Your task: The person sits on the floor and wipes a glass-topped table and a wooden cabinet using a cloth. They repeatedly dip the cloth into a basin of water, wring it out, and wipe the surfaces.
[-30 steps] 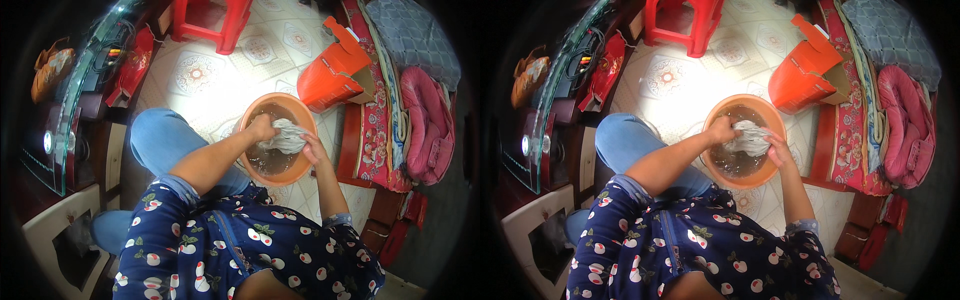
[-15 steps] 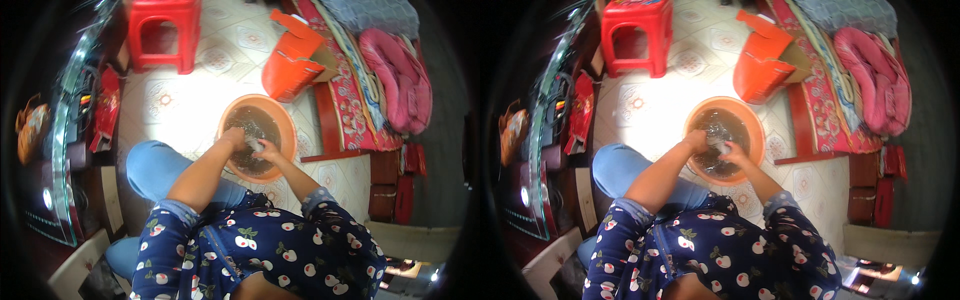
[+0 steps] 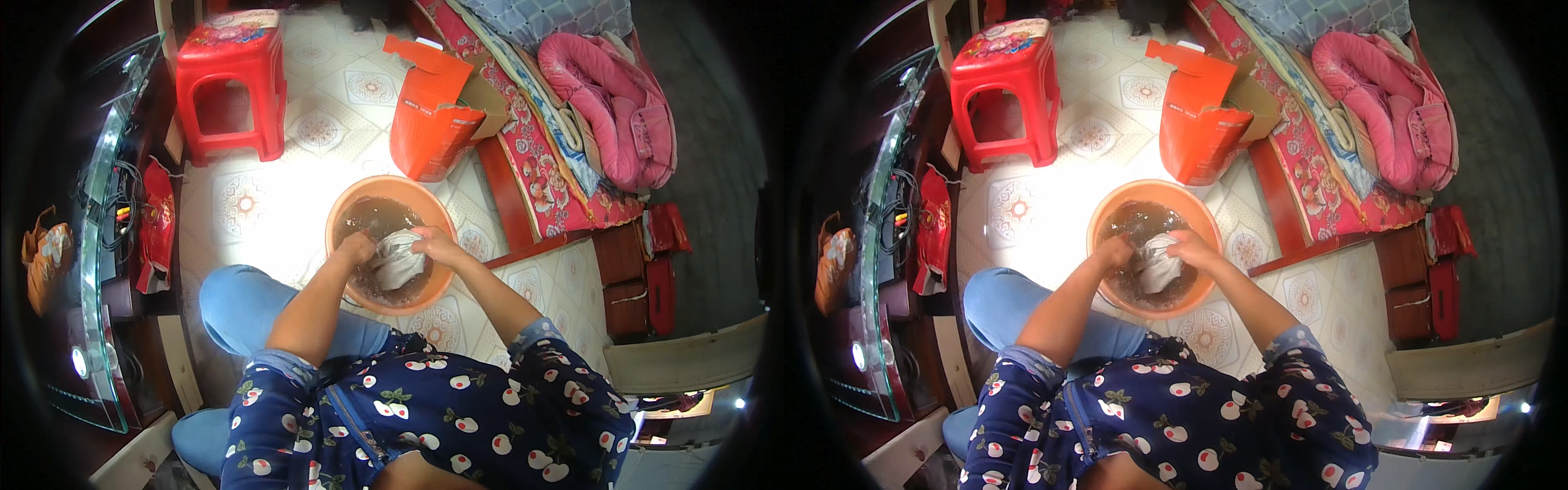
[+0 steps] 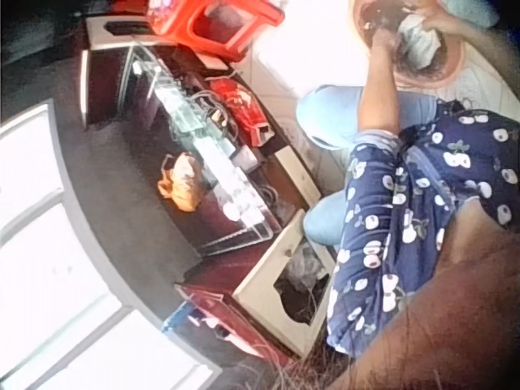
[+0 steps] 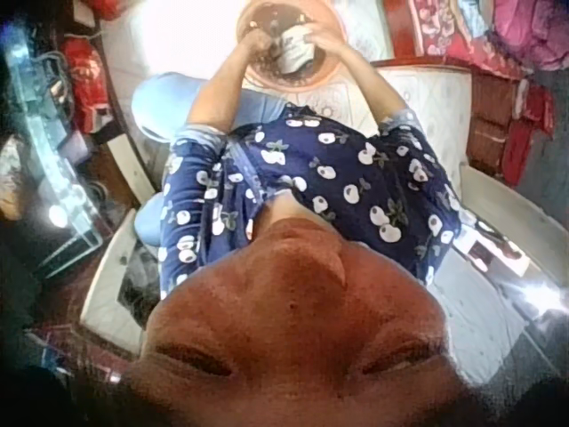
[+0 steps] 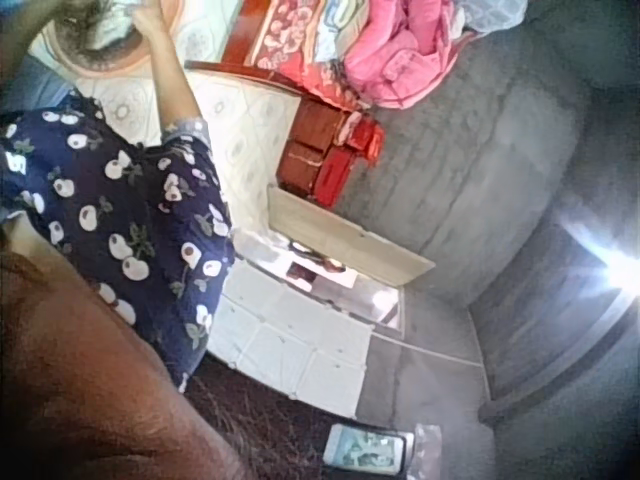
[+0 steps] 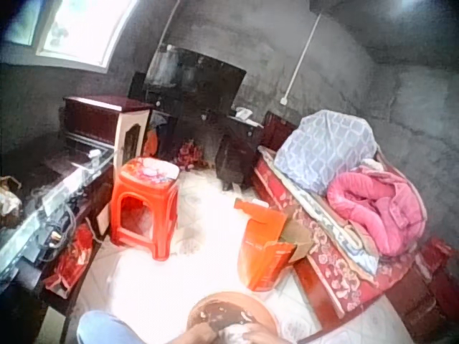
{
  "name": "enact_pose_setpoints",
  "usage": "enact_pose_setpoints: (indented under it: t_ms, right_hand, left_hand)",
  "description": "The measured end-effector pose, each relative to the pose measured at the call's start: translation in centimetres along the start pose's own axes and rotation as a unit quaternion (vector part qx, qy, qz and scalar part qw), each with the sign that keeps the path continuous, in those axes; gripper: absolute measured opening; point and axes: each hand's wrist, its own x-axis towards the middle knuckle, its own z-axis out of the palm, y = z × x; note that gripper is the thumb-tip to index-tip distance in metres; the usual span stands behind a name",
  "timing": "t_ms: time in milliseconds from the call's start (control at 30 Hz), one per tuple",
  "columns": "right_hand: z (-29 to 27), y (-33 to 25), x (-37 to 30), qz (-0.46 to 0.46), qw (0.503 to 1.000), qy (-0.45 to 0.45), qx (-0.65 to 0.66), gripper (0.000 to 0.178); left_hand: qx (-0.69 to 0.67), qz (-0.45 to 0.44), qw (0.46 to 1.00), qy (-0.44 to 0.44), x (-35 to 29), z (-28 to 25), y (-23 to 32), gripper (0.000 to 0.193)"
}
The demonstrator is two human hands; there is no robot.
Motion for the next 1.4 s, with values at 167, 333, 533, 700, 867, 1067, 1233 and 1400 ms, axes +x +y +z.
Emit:
enact_pose_setpoints:
  t_ms: [167, 333, 533, 700, 867, 1067, 1233, 1400]
  right_hand:
    - [-2.6, -7.8, -5.1, -0.007, 0.963, -0.046, 0.265, 0.046]
    - [-3.8, -4.4, -4.2, 0.01, 0.898, -0.038, 0.438, 0.05]
    - [-0.3, -0.3, -2.0, 0.189, 0.809, -0.104, 0.546, 0.065]
    - [3.4, 12.1, 4.5, 0.151, 0.714, -0.153, 0.666, 0.062]
    - [8.9, 15.6, 7.0, -0.087, 0.703, -0.014, 0.705, 0.052]
    - [10.8, 9.6, 8.0, 0.008, 0.689, 0.061, 0.722, 0.05]
    - [8.9, 6.7, 6.3, 0.115, 0.703, 0.015, 0.702, 0.049]
    - [7.1, 2.1, 2.7, 0.182, 0.824, 0.134, 0.519, 0.042]
  left_hand:
    - [-0.309, -0.153, 0.933, -0.107, -1.7, -0.9, 3.2, 0.063]
    - [-0.519, -0.128, 0.819, -0.205, -2.0, -1.2, 3.9, 0.051]
    - [-0.502, -0.046, 0.864, -0.018, -2.8, -0.6, 4.8, 0.024]
    - [-0.345, 0.117, 0.931, -0.017, -3.7, 1.1, 6.3, 0.024]
    - [0.068, 0.278, 0.957, 0.043, -5.2, 2.7, 6.2, 0.041]
    - [0.164, 0.226, 0.955, 0.098, -5.2, 0.5, 7.2, 0.037]
    - [0.147, 0.139, 0.974, 0.098, -3.4, -0.2, 6.9, 0.027]
    - [0.132, 0.037, 0.981, 0.135, -1.0, 0.2, 2.5, 0.029]
